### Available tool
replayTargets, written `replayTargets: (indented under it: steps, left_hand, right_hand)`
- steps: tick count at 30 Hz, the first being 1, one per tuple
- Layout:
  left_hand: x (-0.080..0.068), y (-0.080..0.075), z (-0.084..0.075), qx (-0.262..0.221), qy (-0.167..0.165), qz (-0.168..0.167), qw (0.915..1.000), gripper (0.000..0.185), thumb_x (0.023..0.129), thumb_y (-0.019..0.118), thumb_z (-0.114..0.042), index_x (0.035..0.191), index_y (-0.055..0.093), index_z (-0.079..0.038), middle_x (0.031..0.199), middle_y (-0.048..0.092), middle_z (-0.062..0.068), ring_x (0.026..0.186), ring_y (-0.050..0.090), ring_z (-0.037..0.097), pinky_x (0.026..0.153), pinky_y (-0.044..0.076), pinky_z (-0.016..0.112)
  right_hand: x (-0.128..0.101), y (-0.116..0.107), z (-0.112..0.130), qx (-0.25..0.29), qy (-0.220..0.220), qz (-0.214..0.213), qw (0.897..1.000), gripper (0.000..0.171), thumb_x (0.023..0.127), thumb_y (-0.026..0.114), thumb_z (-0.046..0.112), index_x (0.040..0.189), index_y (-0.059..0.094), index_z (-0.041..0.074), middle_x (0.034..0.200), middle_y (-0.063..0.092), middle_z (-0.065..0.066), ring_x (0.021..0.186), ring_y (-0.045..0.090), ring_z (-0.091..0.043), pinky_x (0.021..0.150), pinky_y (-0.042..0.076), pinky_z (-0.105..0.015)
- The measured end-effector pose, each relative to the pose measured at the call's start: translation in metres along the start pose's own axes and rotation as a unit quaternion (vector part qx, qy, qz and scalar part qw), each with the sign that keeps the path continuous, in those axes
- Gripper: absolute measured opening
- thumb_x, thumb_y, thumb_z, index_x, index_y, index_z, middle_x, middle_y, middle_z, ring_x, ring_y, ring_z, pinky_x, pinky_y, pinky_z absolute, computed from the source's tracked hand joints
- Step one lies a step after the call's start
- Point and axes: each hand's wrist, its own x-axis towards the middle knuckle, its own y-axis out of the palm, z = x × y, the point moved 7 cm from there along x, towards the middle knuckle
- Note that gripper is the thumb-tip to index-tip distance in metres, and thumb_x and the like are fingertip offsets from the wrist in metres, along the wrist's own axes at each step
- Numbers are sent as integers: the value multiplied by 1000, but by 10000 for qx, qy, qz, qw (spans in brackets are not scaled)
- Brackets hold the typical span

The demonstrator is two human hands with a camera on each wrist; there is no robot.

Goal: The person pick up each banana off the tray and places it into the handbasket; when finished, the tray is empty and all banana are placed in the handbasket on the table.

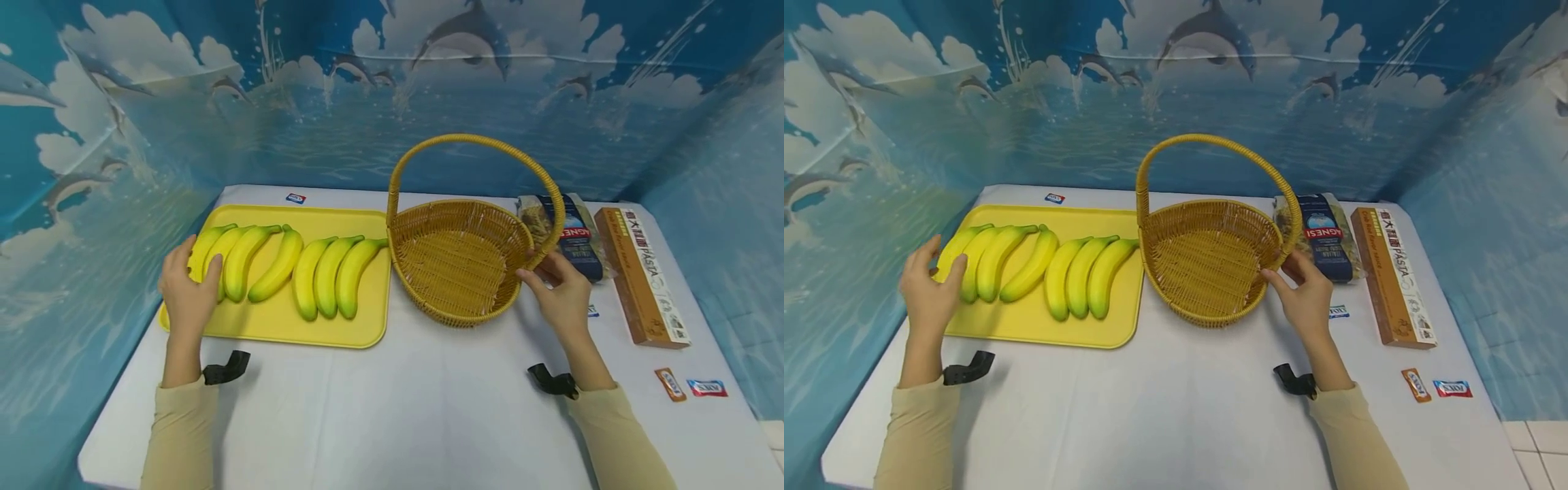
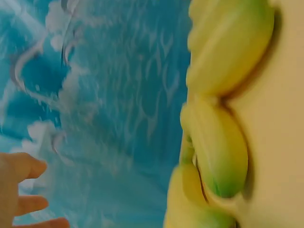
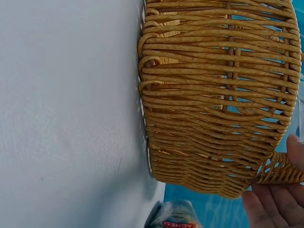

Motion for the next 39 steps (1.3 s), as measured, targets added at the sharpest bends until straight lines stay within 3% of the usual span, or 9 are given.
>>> replayTargets:
  steps: [4, 8, 15, 22, 28, 34, 39]
  left_hand:
    - [19, -9, 31, -40, -496, -404, 9979, 52, 95, 61, -22, 142, 49, -4, 139, 50, 22, 125, 46, 37, 99, 39, 50]
    - [28, -9, 54, -102, -1067, -414, 9934, 55, 96, 59, -26, 146, 45, -9, 142, 48, 13, 128, 46, 30, 102, 39, 41]
    - [35, 1, 82, 91, -1531, -178, 9880, 55, 98, 57, -25, 149, 42, -12, 145, 47, 14, 131, 44, 33, 109, 35, 48]
    - [33, 17, 119, 350, -2046, 463, 9771, 57, 99, 53, -23, 152, 35, -8, 150, 40, 19, 136, 37, 40, 112, 29, 53]
    - [31, 24, 131, 567, -2003, 708, 9755, 56, 98, 56, -21, 148, 40, 0, 140, 46, 30, 131, 38, 45, 113, 21, 55]
    - [28, 23, 137, 473, -2274, 620, 9707, 55, 98, 56, -21, 148, 41, -3, 140, 46, 26, 128, 44, 40, 108, 35, 50]
    - [26, 16, 140, 391, -2563, 258, 9655, 54, 96, 56, -23, 147, 44, -6, 141, 48, 21, 127, 48, 35, 105, 41, 45]
  right_hand:
    - [-1, -3, -2, -52, 49, -22, 10000, 43, 84, 75, 12, 125, 65, 3, 118, 69, -14, 97, 56, 16, 86, 49, -9]
    - [-2, -4, -4, -51, 90, -30, 9999, 44, 84, 75, 12, 126, 65, 4, 118, 69, -15, 96, 56, 17, 84, 48, -7]
    - [-4, -4, -6, -81, 163, -4, 9998, 44, 84, 75, 11, 126, 64, 2, 120, 68, -16, 96, 54, 18, 83, 48, -6]
    - [-5, -3, -4, 34, 117, 19, 9999, 46, 81, 77, 5, 125, 65, 3, 120, 68, -19, 95, 53, 19, 81, 49, -6]
    - [-4, -3, -3, 80, 9, 6, 10000, 45, 82, 77, 5, 124, 65, 0, 118, 68, -20, 96, 54, 19, 80, 48, -5]
    - [-1, -2, -3, 28, -15, 5, 10000, 44, 82, 77, 6, 124, 65, 1, 118, 68, -19, 96, 54, 19, 80, 47, -4]
    - [0, -1, -2, 82, 24, 28, 10000, 47, 81, 77, 6, 126, 65, 2, 118, 68, -19, 97, 54, 18, 80, 48, -6]
